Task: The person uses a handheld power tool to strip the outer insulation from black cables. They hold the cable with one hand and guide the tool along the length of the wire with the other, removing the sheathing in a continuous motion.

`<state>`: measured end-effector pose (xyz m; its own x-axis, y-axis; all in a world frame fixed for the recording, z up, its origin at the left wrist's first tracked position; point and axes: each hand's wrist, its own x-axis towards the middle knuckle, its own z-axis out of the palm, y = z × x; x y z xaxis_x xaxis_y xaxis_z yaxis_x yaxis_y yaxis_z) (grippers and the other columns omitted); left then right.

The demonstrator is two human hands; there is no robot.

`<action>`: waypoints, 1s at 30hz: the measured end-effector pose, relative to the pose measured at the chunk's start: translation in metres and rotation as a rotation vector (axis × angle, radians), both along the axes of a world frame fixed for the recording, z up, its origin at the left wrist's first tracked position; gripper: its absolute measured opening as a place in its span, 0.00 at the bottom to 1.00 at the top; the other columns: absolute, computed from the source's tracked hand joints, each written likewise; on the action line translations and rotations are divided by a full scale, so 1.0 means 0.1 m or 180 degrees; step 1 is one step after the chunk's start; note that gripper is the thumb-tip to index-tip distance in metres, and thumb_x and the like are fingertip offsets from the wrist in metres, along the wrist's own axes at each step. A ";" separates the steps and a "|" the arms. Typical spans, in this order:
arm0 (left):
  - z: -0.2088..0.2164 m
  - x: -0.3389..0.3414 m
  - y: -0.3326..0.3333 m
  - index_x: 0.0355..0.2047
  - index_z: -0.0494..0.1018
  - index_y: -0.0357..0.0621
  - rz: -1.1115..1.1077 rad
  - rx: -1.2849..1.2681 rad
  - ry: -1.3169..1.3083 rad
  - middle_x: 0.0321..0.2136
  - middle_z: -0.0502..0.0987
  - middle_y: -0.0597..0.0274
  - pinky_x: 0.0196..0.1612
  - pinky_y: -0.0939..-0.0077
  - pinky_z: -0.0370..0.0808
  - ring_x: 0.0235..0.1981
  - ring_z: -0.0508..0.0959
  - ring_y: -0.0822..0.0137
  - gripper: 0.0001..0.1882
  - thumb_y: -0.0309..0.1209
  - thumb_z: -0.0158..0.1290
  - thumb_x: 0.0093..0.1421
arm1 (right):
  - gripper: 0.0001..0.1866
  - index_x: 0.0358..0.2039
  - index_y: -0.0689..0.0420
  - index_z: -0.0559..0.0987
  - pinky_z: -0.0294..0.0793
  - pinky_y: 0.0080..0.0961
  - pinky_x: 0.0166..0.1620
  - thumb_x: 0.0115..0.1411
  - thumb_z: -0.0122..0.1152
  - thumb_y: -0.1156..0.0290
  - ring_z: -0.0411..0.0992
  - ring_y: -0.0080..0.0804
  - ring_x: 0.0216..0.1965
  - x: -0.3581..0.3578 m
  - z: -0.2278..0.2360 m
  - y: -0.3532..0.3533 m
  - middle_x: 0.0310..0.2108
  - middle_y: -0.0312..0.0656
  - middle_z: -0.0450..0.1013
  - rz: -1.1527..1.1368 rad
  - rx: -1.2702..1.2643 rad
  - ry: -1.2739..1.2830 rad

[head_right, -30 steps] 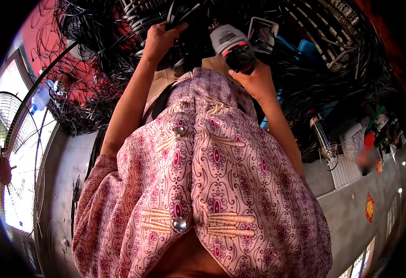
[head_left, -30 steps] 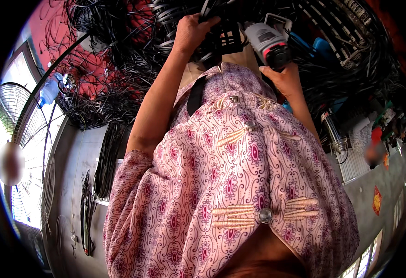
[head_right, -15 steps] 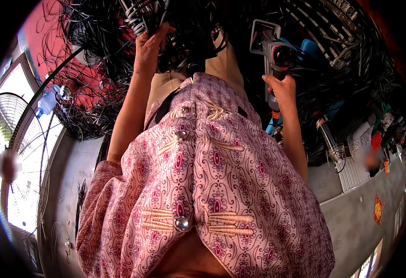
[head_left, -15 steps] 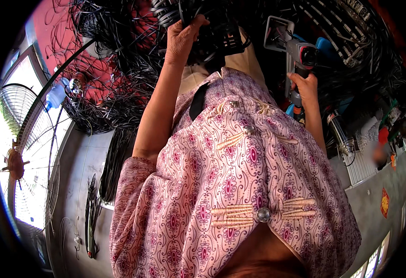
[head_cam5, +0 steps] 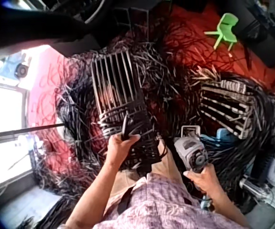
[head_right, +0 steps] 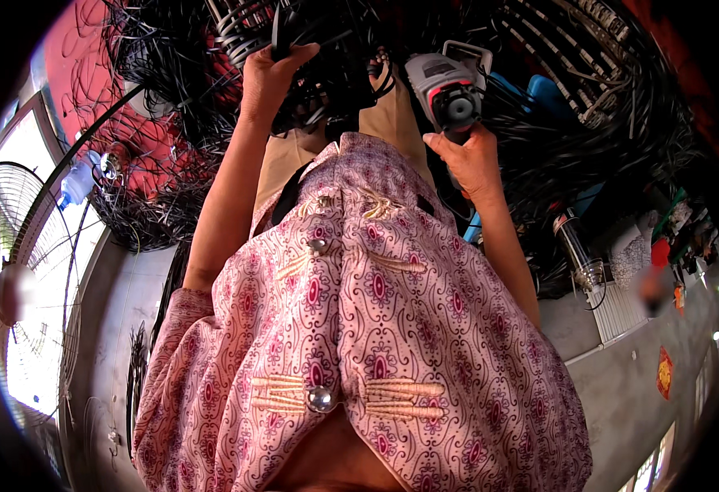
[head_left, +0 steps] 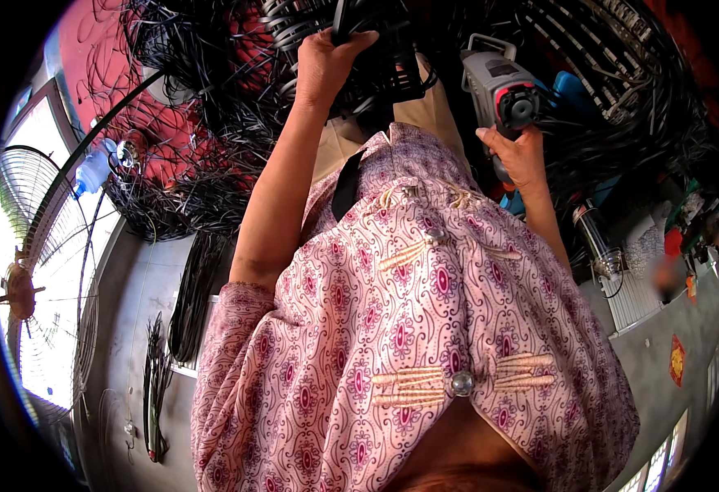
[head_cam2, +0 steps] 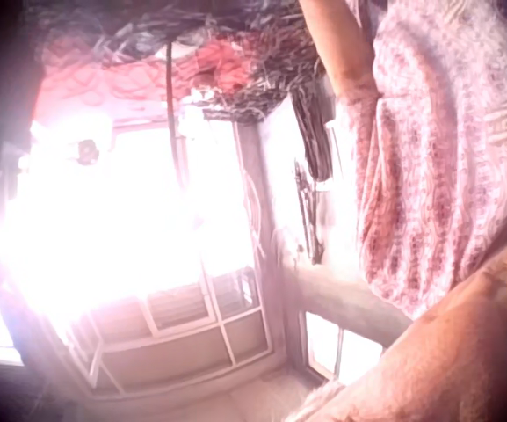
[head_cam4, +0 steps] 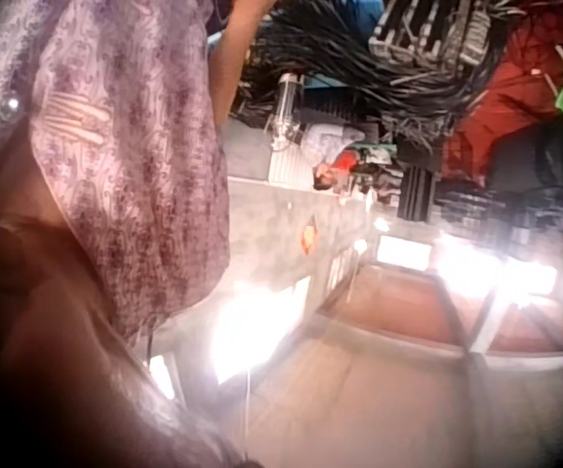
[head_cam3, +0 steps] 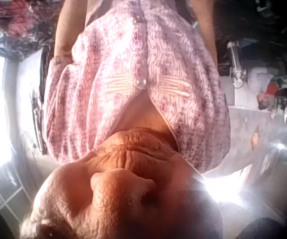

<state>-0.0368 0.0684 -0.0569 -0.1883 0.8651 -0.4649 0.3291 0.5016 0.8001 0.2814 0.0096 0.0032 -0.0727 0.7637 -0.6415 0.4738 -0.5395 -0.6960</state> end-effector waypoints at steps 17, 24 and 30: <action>-0.07 0.06 -0.08 0.29 0.81 0.43 -0.0393 0.0011 0.0957 0.21 0.80 0.53 0.33 0.66 0.76 0.25 0.81 0.56 0.19 0.47 0.64 0.49 | 0.30 0.51 0.58 0.76 0.77 0.30 0.41 0.45 0.68 0.67 0.79 0.41 0.38 -0.39 -0.04 0.11 0.37 0.50 0.80 0.0882 0.0506 0.0088; -0.08 0.07 -0.09 0.30 0.81 0.39 -0.0374 0.0158 0.1011 0.20 0.80 0.54 0.32 0.70 0.75 0.23 0.81 0.64 0.19 0.44 0.65 0.51 | 0.24 0.47 0.60 0.78 0.77 0.27 0.40 0.48 0.69 0.68 0.80 0.34 0.38 -0.45 -0.05 0.24 0.36 0.48 0.80 0.1126 0.0626 -0.0098; -0.08 0.07 -0.09 0.33 0.81 0.39 -0.0354 0.0146 0.0997 0.22 0.81 0.53 0.33 0.70 0.76 0.25 0.82 0.62 0.18 0.43 0.65 0.51 | 0.34 0.54 0.54 0.73 0.78 0.38 0.40 0.44 0.69 0.62 0.78 0.50 0.37 -0.48 -0.07 0.28 0.38 0.50 0.79 0.1342 0.0723 -0.0132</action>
